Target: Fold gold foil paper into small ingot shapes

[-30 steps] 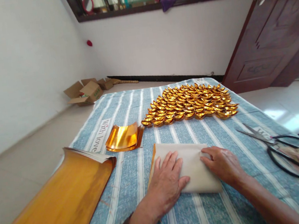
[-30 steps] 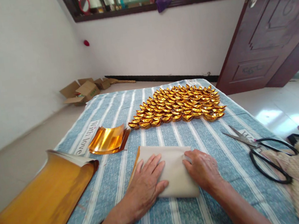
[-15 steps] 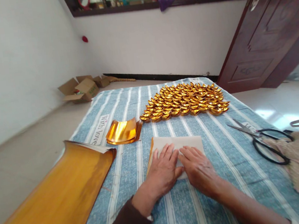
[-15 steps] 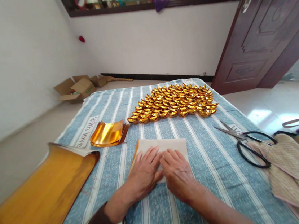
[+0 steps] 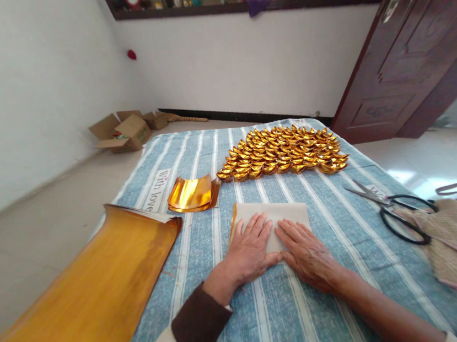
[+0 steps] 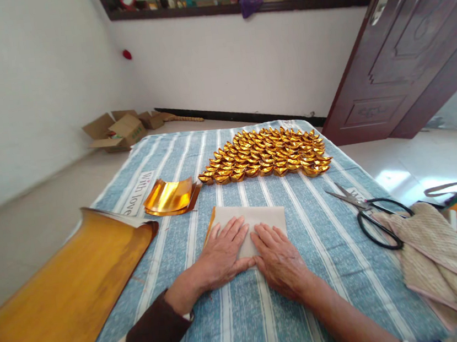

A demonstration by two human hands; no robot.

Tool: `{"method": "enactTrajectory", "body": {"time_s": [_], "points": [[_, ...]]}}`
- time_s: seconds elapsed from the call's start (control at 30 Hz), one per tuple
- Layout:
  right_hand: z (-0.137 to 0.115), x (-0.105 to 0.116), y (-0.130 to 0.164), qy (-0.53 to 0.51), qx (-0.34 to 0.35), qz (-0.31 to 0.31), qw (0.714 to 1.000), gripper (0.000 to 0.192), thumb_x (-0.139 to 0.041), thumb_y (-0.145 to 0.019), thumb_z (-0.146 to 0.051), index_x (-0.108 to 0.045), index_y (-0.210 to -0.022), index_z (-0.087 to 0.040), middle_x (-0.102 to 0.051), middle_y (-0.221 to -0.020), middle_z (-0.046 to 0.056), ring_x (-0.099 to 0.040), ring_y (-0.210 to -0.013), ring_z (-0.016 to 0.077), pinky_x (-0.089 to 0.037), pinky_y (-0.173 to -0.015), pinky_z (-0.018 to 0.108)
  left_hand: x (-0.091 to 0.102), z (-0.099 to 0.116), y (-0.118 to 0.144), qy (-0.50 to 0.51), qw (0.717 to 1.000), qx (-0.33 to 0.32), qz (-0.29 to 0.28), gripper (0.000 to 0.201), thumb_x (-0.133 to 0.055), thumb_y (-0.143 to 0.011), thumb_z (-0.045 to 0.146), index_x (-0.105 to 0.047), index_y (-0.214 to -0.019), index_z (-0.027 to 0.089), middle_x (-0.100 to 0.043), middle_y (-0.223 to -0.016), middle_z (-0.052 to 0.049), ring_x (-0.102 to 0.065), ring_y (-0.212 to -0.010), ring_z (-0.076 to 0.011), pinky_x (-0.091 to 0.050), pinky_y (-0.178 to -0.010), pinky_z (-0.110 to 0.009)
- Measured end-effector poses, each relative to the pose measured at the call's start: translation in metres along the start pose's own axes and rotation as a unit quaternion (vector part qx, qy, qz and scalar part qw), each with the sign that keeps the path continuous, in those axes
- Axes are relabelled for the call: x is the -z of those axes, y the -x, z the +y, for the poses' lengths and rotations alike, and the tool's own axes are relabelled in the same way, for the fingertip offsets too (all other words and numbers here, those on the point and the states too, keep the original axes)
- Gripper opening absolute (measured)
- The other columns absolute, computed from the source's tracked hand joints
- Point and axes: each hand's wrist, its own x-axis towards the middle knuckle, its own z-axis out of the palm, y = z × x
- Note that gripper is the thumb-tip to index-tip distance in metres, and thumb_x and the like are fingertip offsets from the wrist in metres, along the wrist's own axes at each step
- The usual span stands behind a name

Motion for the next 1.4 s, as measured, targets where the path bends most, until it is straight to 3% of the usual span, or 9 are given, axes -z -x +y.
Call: {"method": "enactTrajectory", "body": {"time_s": [0.37, 0.67, 0.9, 1.1, 1.2, 1.27, 1.4], "points": [[0.011, 0.006, 0.006, -0.001, 0.02, -0.063, 0.998, 0.056, -0.043, -0.093, -0.035, -0.037, -0.143, -0.013, -0.032, -0.152, 0.014, -0.027, -0.141, 0.0286, -0.025, -0.114, 0.051, -0.006, -0.005, 0.0, -0.001, 1.0, -0.009, 0.004, 0.089, -0.036, -0.083, 0.076, -0.028, -0.147, 0.015, -0.019, -0.156, -0.015, -0.014, -0.144, -0.0288, -0.013, -0.113, -0.054], [0.021, 0.028, 0.028, -0.054, -0.086, -0.124, 0.987, 0.059, -0.045, -0.089, -0.038, -0.037, -0.144, -0.017, -0.027, -0.154, 0.013, -0.022, -0.143, 0.0272, -0.014, -0.115, 0.052, -0.002, -0.006, 0.0, -0.004, 1.0, -0.008, -0.006, 0.087, -0.04, -0.082, 0.074, -0.025, -0.148, 0.019, -0.016, -0.157, -0.015, -0.011, -0.145, -0.0273, -0.009, -0.114, -0.05], [0.031, 0.021, 0.041, -0.097, -0.12, -0.058, 0.986, 0.047, -0.051, -0.084, -0.026, -0.056, -0.13, -0.03, -0.038, -0.148, 0.01, -0.034, -0.137, 0.0305, -0.023, -0.11, 0.06, -0.005, -0.008, 0.001, 0.007, 1.0, -0.014, -0.004, 0.089, -0.041, -0.082, 0.074, -0.025, -0.148, 0.017, -0.018, -0.156, -0.017, -0.012, -0.144, -0.0297, -0.012, -0.112, -0.055], [0.042, 0.017, 0.052, -0.117, -0.123, -0.003, 0.985, 0.046, -0.048, -0.078, -0.015, -0.065, -0.119, -0.028, -0.048, -0.14, 0.009, -0.046, -0.128, 0.0295, -0.036, -0.105, 0.058, -0.004, -0.006, 0.002, 0.007, 1.0, -0.009, -0.009, 0.089, -0.041, -0.082, 0.073, -0.023, -0.149, 0.017, -0.015, -0.157, -0.016, -0.011, -0.145, -0.0298, -0.011, -0.113, -0.055], [0.033, 0.021, 0.057, -0.089, -0.127, 0.044, 0.987, 0.045, -0.044, -0.079, -0.013, -0.066, -0.117, -0.022, -0.051, -0.137, 0.012, -0.047, -0.128, 0.0298, -0.038, -0.104, 0.056, -0.005, -0.006, 0.002, 0.007, 1.0, -0.006, -0.017, 0.09, -0.039, -0.082, 0.075, -0.022, -0.149, 0.017, -0.013, -0.157, -0.016, -0.01, -0.145, -0.0299, -0.009, -0.113, -0.055], [0.015, 0.02, 0.057, -0.06, -0.103, 0.085, 0.989, 0.041, -0.042, -0.085, -0.015, -0.064, -0.119, -0.022, -0.049, -0.14, 0.01, -0.041, -0.133, 0.0291, -0.033, -0.108, 0.057, -0.005, -0.006, 0.003, 0.005, 1.0, -0.01, -0.015, 0.091, -0.036, -0.082, 0.076, -0.023, -0.149, 0.016, -0.014, -0.157, -0.017, -0.011, -0.145, -0.0297, -0.009, -0.113, -0.055], [-0.024, 0.001, 0.053, -0.022, -0.005, 0.054, 0.998, 0.048, -0.05, -0.088, -0.029, -0.051, -0.134, -0.013, -0.04, -0.147, 0.014, -0.032, -0.138, 0.0305, -0.035, -0.109, 0.053, -0.005, -0.004, 0.005, 0.008, 1.0, -0.017, -0.007, 0.091, -0.028, -0.083, 0.077, -0.023, -0.149, 0.015, -0.016, -0.157, -0.017, -0.011, -0.145, -0.0287, -0.01, -0.113, -0.056]]}}
